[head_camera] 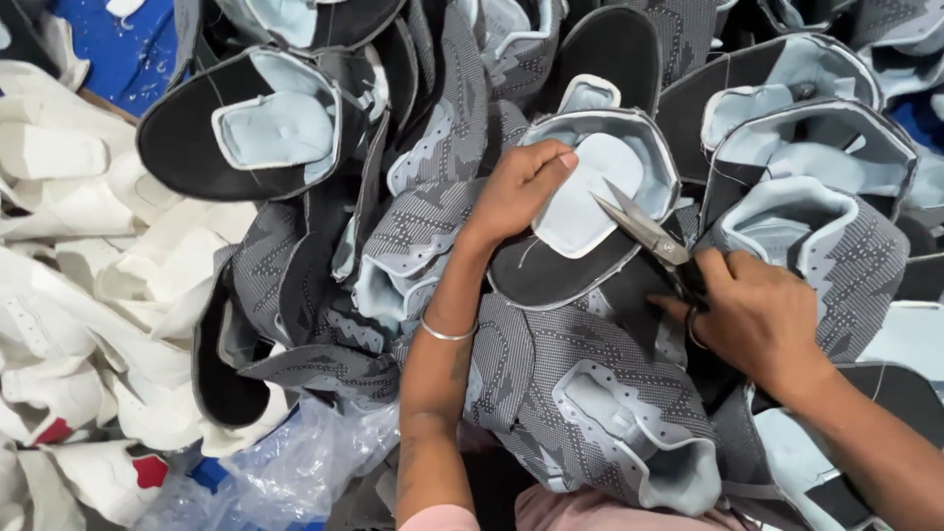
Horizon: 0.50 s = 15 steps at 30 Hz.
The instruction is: The person trims excess fabric and thread from grey shoe upper components using scissors.
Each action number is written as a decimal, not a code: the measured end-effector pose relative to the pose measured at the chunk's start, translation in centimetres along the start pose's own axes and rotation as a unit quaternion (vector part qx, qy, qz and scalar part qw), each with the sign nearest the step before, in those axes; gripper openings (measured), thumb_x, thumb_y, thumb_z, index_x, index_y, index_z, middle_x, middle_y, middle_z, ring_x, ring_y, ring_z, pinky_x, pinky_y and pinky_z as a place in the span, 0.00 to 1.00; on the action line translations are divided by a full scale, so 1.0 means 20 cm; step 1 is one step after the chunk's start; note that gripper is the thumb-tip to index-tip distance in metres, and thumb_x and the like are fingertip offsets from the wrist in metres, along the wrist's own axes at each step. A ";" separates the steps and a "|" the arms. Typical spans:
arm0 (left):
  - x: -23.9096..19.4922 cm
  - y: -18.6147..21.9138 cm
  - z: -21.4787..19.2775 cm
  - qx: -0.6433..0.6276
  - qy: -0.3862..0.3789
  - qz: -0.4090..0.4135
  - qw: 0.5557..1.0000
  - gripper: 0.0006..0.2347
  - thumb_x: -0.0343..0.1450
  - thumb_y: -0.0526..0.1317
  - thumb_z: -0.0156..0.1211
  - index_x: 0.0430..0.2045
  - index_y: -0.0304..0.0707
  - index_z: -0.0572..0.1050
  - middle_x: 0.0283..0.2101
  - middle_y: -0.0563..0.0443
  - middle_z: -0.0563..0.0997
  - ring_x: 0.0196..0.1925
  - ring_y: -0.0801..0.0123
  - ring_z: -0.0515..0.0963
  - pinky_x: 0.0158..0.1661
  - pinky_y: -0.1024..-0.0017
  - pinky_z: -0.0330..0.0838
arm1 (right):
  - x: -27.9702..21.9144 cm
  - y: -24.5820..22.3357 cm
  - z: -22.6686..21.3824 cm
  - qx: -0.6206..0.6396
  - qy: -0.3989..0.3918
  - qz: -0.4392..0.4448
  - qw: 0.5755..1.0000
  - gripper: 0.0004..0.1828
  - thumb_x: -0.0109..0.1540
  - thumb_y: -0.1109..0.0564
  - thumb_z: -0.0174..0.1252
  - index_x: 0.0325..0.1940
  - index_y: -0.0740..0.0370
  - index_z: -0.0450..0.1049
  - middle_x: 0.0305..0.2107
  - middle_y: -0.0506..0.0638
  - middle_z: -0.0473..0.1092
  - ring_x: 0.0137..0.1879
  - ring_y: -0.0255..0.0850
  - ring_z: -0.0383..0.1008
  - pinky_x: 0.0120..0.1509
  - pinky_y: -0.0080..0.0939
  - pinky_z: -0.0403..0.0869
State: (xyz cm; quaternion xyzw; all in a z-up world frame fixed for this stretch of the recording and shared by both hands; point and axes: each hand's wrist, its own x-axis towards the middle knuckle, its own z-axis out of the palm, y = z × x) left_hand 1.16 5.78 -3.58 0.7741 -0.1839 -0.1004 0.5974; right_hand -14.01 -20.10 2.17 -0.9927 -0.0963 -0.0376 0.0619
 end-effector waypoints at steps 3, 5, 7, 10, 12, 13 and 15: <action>-0.01 -0.04 -0.01 -0.062 -0.018 0.020 0.998 0.10 0.79 0.39 0.56 0.35 0.27 0.78 0.26 0.54 0.75 0.31 0.82 0.71 0.34 0.75 0.69 | 0.01 -0.01 0.03 -0.019 0.003 -0.018 1.000 0.29 0.51 0.34 0.72 0.32 0.60 0.72 0.21 0.53 0.68 0.26 0.51 0.73 0.29 0.50 0.71; 0.00 -0.04 -0.01 -0.177 -0.054 -0.008 0.983 0.10 0.77 0.39 0.54 0.38 0.27 0.79 0.30 0.58 0.80 0.33 0.84 0.75 0.36 0.78 0.71 | 0.00 -0.01 0.05 -0.049 0.012 -0.030 0.998 0.27 0.54 0.34 0.70 0.34 0.59 0.73 0.20 0.53 0.67 0.25 0.51 0.73 0.27 0.50 0.70; 0.00 -0.07 -0.01 -0.170 -0.051 -0.008 0.984 0.10 0.77 0.39 0.55 0.37 0.27 0.79 0.29 0.59 0.79 0.33 0.83 0.74 0.35 0.78 0.71 | -0.04 0.06 0.16 -0.053 0.025 -0.045 0.997 0.24 0.56 0.37 0.69 0.36 0.58 0.73 0.21 0.52 0.67 0.26 0.51 0.73 0.28 0.50 0.70; 0.00 -0.09 0.01 -0.152 -0.052 -0.015 0.987 0.11 0.78 0.39 0.56 0.35 0.26 0.79 0.29 0.58 0.78 0.32 0.83 0.73 0.35 0.78 0.70 | -0.07 0.12 0.22 -0.040 0.031 -0.062 0.997 0.18 0.58 0.42 0.67 0.38 0.57 0.73 0.22 0.51 0.68 0.28 0.50 0.74 0.30 0.50 0.70; 0.00 -0.08 0.01 -0.137 -0.059 -0.019 0.989 0.11 0.79 0.39 0.56 0.35 0.26 0.79 0.28 0.58 0.77 0.32 0.82 0.72 0.35 0.77 0.70 | -0.05 0.11 0.18 -0.022 0.028 -0.062 0.997 0.15 0.59 0.45 0.66 0.39 0.56 0.73 0.24 0.50 0.69 0.29 0.50 0.74 0.31 0.51 0.70; 0.01 -0.07 0.01 -0.172 -0.054 -0.025 0.983 0.10 0.78 0.39 0.55 0.37 0.27 0.79 0.30 0.58 0.79 0.33 0.83 0.74 0.36 0.78 0.70 | -0.03 0.08 0.14 -0.019 0.028 -0.053 0.998 0.17 0.57 0.43 0.66 0.38 0.56 0.73 0.23 0.50 0.70 0.28 0.52 0.74 0.31 0.52 0.70; 0.01 -0.05 0.00 -0.205 -0.047 -0.029 0.977 0.10 0.77 0.39 0.55 0.39 0.28 0.79 0.32 0.59 0.80 0.34 0.83 0.75 0.38 0.78 0.71 | 0.00 0.07 0.12 -0.015 0.030 -0.045 0.998 0.20 0.55 0.40 0.67 0.37 0.56 0.73 0.22 0.51 0.70 0.27 0.53 0.73 0.30 0.53 0.70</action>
